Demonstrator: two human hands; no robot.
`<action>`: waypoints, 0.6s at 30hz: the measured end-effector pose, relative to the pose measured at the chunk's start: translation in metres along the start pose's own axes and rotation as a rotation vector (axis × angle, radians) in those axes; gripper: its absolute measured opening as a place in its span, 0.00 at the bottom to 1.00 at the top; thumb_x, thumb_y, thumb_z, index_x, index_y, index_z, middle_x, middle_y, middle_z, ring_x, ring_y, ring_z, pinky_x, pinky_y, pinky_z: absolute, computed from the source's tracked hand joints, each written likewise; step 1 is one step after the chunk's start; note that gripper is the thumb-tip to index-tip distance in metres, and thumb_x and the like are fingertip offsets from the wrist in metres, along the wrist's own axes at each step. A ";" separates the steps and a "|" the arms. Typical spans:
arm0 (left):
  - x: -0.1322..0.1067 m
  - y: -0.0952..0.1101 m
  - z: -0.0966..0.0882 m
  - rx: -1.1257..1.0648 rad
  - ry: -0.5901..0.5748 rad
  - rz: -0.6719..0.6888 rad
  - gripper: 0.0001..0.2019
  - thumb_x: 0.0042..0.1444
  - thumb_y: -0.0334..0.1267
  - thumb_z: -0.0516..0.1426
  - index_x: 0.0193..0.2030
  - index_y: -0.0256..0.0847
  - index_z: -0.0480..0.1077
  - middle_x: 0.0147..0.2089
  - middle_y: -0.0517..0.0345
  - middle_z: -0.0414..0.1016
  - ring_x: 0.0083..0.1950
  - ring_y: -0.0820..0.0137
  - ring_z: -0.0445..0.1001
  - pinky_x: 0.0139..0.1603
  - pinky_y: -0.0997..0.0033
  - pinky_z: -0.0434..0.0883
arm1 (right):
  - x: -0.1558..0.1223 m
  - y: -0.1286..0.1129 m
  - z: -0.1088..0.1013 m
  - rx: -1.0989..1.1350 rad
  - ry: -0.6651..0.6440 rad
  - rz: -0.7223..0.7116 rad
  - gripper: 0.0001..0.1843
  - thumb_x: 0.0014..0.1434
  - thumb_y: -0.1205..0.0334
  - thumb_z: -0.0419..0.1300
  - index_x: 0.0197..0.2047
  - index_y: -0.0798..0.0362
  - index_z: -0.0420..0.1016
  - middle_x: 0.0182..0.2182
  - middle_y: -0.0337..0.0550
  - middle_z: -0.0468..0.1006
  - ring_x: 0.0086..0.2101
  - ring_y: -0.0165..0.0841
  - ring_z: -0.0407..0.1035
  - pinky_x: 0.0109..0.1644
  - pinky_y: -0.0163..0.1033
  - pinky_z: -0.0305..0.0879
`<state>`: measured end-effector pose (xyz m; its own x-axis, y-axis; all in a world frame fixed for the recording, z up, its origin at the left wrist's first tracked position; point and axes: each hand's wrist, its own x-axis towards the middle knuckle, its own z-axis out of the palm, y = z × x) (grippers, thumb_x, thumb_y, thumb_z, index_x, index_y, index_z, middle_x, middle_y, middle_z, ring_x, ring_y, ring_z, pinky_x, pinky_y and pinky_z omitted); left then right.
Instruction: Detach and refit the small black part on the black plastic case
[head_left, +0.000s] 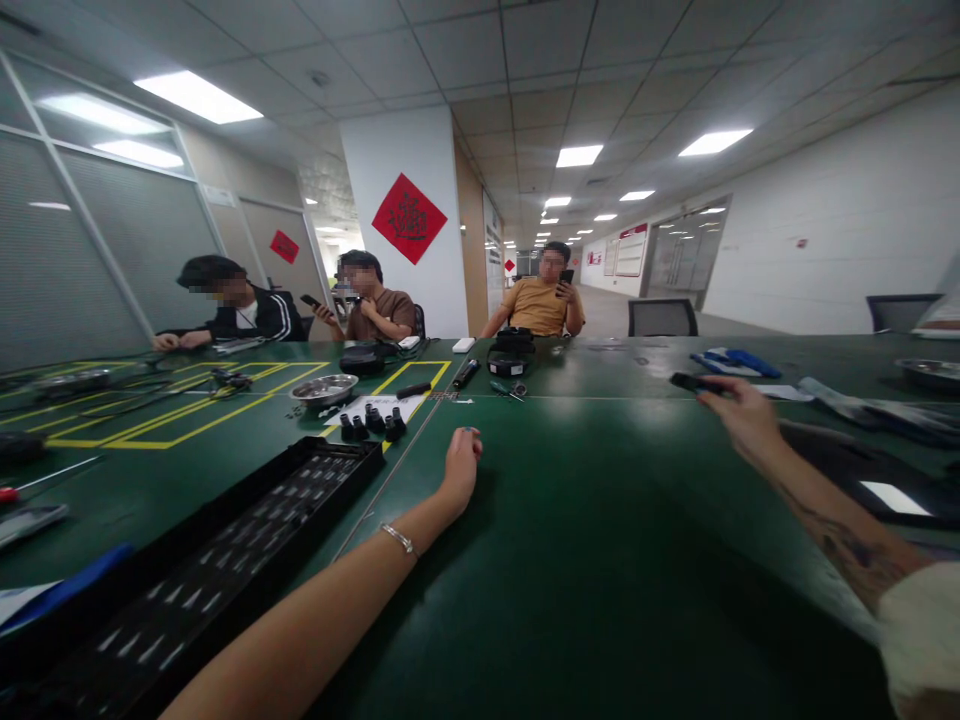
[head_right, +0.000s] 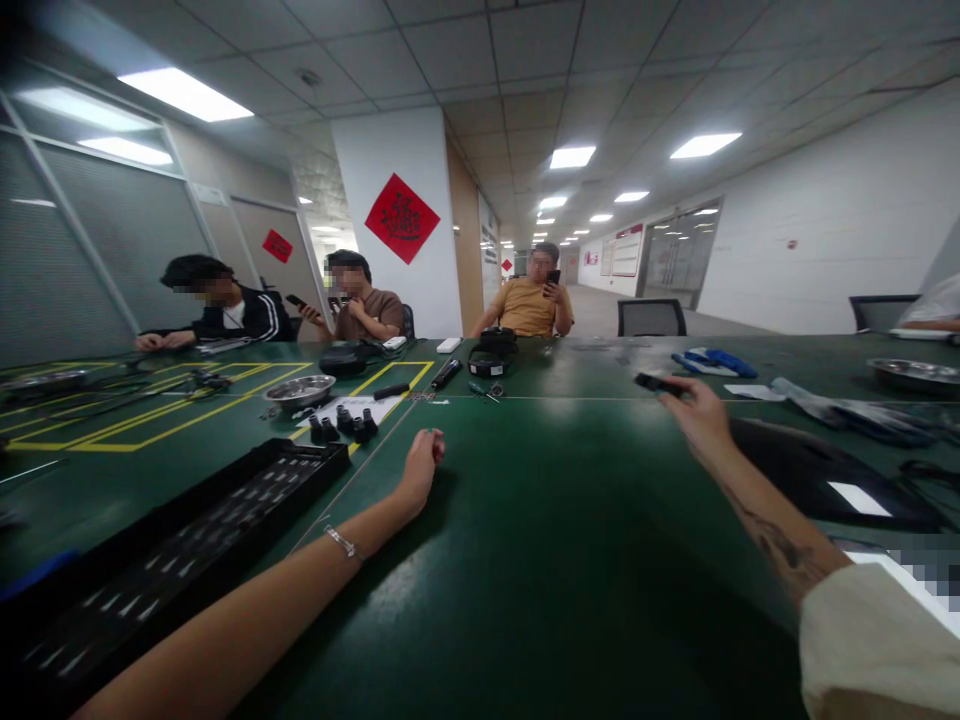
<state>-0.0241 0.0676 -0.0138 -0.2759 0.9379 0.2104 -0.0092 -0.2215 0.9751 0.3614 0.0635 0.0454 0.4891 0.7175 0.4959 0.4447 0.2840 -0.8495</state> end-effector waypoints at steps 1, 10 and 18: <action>0.001 0.000 0.000 -0.018 0.017 -0.004 0.10 0.57 0.40 0.44 0.31 0.40 0.61 0.22 0.64 0.60 0.24 0.75 0.59 0.26 0.76 0.57 | -0.013 -0.006 0.018 0.027 -0.107 -0.008 0.17 0.46 0.62 0.59 0.41 0.56 0.71 0.35 0.48 0.74 0.31 0.33 0.69 0.35 0.38 0.65; 0.004 0.001 -0.002 -0.094 0.108 -0.048 0.11 0.57 0.45 0.42 0.33 0.42 0.57 0.24 0.65 0.60 0.22 0.77 0.58 0.23 0.78 0.57 | -0.185 -0.081 0.088 0.327 -1.104 -0.284 0.12 0.53 0.70 0.55 0.42 0.52 0.69 0.50 0.45 0.69 0.51 0.35 0.63 0.54 0.45 0.61; 0.005 0.002 -0.003 -0.066 0.101 -0.043 0.13 0.55 0.48 0.42 0.32 0.41 0.57 0.23 0.65 0.59 0.21 0.77 0.58 0.22 0.77 0.57 | -0.223 -0.097 0.081 0.273 -1.242 -0.392 0.19 0.56 0.68 0.53 0.51 0.49 0.66 0.54 0.45 0.65 0.49 0.34 0.64 0.46 0.38 0.66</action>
<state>-0.0282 0.0712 -0.0108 -0.3696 0.9158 0.1574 -0.0850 -0.2020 0.9757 0.1485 -0.0729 0.0027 -0.7056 0.6183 0.3462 0.1628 0.6169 -0.7700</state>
